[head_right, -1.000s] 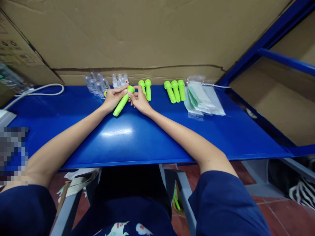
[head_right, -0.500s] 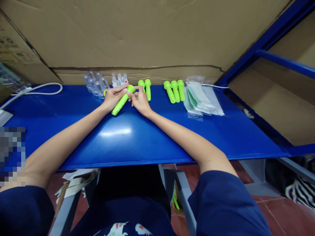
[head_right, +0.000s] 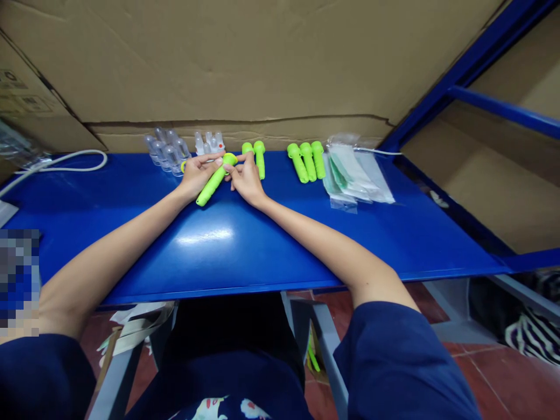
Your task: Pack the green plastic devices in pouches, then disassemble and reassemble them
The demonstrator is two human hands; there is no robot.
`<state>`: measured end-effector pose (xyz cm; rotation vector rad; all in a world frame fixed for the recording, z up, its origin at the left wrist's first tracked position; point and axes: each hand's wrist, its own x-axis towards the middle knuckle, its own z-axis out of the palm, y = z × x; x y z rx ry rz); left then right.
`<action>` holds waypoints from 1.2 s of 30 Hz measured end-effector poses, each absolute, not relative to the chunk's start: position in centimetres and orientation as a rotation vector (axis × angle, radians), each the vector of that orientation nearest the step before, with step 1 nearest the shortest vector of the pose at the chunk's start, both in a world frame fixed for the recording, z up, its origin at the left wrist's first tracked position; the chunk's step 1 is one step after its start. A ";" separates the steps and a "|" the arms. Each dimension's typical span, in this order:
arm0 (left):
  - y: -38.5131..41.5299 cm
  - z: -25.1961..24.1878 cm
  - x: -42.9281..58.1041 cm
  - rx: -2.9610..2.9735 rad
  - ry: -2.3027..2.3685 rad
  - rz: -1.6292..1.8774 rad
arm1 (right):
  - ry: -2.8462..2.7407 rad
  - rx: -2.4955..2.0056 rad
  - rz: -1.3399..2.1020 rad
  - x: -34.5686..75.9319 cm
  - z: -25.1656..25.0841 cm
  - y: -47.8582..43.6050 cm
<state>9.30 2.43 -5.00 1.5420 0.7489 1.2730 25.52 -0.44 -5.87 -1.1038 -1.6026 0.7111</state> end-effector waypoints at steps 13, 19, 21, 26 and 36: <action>2.4 -5.1 9.4 1.622 0.771 1.325 | -1.646 -1.104 0.667 25.6 -5.7 -0.7; 2.6 -5.3 9.3 1.652 0.782 1.354 | -1.632 -1.101 0.704 25.6 -5.7 -0.6; 2.6 -5.2 9.4 1.662 0.737 1.373 | -1.620 -1.097 0.707 25.5 -5.7 -0.6; 2.4 -5.0 9.3 1.661 0.702 1.380 | -1.609 -1.103 0.724 25.3 -5.4 -0.8; 2.0 -4.5 9.4 1.679 0.767 1.378 | -1.629 -1.145 0.683 25.2 -5.0 -1.2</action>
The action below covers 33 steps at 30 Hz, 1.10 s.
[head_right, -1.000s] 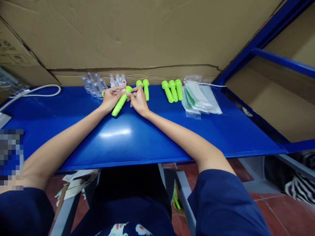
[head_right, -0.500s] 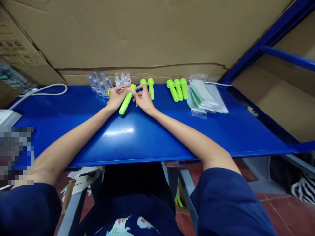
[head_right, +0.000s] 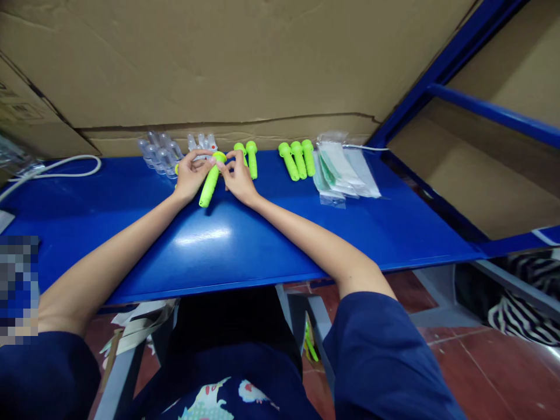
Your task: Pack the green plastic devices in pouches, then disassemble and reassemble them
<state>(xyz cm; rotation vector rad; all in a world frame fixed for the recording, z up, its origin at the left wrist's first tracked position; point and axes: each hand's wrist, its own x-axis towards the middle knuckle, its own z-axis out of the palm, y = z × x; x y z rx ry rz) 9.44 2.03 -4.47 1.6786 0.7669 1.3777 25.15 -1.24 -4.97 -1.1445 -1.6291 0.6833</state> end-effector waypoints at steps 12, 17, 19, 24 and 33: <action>2.4 -4.5 9.4 1.743 0.713 1.378 | -1.712 -1.117 0.702 25.3 -4.8 -1.3; 2.8 -4.9 9.4 1.749 0.723 1.397 | -1.733 -1.081 0.617 25.5 -5.2 -0.7; 2.8 -5.0 9.4 1.750 0.721 1.409 | -1.757 -1.084 0.587 25.5 -5.2 -0.5; 2.8 -4.9 9.5 1.752 0.724 1.372 | -1.784 -1.092 0.572 25.5 -5.2 -0.6; 2.8 -5.1 9.7 1.691 0.702 1.364 | -1.685 -1.075 0.649 25.5 -4.8 -1.0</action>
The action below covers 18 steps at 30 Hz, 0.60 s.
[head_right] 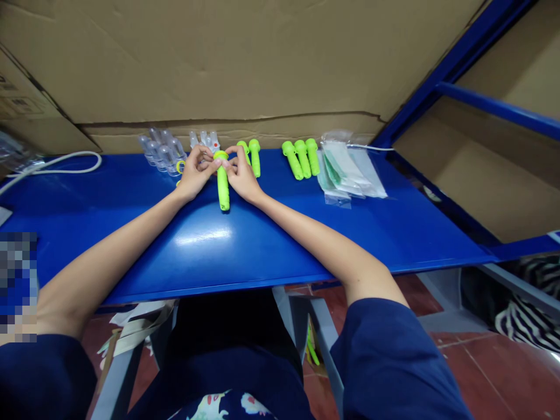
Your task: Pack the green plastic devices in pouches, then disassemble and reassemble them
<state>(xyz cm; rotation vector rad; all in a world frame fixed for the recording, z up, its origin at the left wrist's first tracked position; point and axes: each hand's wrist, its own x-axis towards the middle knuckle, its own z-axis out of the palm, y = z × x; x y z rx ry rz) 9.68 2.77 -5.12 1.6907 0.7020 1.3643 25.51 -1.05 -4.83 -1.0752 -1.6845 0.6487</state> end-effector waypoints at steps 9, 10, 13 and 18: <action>3.0 -5.2 9.6 1.721 0.750 1.424 | -1.652 -1.070 0.882 25.3 -4.2 -1.8; 3.0 -5.1 9.6 1.722 0.753 1.425 | -1.662 -1.084 0.884 25.3 -4.1 -1.9; 3.1 -5.2 9.7 1.716 0.750 1.415 | -1.665 -1.105 0.867 25.2 -3.9 -2.0; 3.2 -5.4 9.7 1.671 0.748 1.394 | -1.621 -1.104 0.868 25.1 -4.0 -1.7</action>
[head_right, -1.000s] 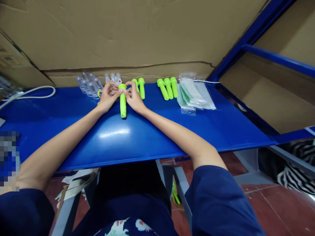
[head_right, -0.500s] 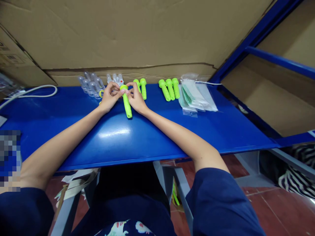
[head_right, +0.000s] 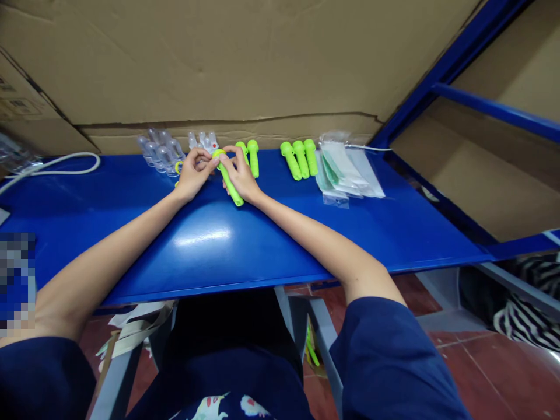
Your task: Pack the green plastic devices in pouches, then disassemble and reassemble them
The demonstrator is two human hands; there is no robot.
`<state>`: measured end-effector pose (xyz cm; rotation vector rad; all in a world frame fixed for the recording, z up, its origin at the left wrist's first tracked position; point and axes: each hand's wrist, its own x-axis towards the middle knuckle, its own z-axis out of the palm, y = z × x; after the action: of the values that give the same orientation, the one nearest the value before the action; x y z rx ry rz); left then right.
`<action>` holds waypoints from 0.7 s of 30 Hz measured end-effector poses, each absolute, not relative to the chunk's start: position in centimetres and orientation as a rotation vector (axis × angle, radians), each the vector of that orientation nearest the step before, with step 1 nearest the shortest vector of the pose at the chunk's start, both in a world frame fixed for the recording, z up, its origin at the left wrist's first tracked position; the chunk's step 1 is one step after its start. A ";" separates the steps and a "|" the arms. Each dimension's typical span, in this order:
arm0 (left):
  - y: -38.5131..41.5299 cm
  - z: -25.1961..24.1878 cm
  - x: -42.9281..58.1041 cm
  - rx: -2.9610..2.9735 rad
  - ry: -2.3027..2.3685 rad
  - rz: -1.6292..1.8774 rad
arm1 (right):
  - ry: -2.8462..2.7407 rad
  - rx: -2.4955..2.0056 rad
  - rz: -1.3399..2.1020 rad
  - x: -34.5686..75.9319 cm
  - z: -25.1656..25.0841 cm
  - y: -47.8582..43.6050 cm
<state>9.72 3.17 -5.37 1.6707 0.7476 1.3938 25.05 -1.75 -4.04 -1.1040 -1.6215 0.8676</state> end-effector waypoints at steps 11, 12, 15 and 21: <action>1.7 -3.9 9.4 1.726 0.823 1.456 | -1.633 -1.051 0.824 24.8 -3.8 -2.4; 1.6 -3.8 9.4 1.723 0.832 1.460 | -1.628 -1.044 0.834 24.7 -3.9 -2.5; 1.4 -3.5 9.4 1.723 0.835 1.484 | -1.618 -1.014 0.848 24.7 -4.1 -2.5; 1.2 -3.9 9.8 1.777 0.779 1.597 | -1.626 -0.890 0.824 25.2 -4.8 -2.2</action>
<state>9.82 1.22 -3.89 1.7774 0.7786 1.5975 25.17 -2.21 -4.84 -0.8896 -1.6259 0.8237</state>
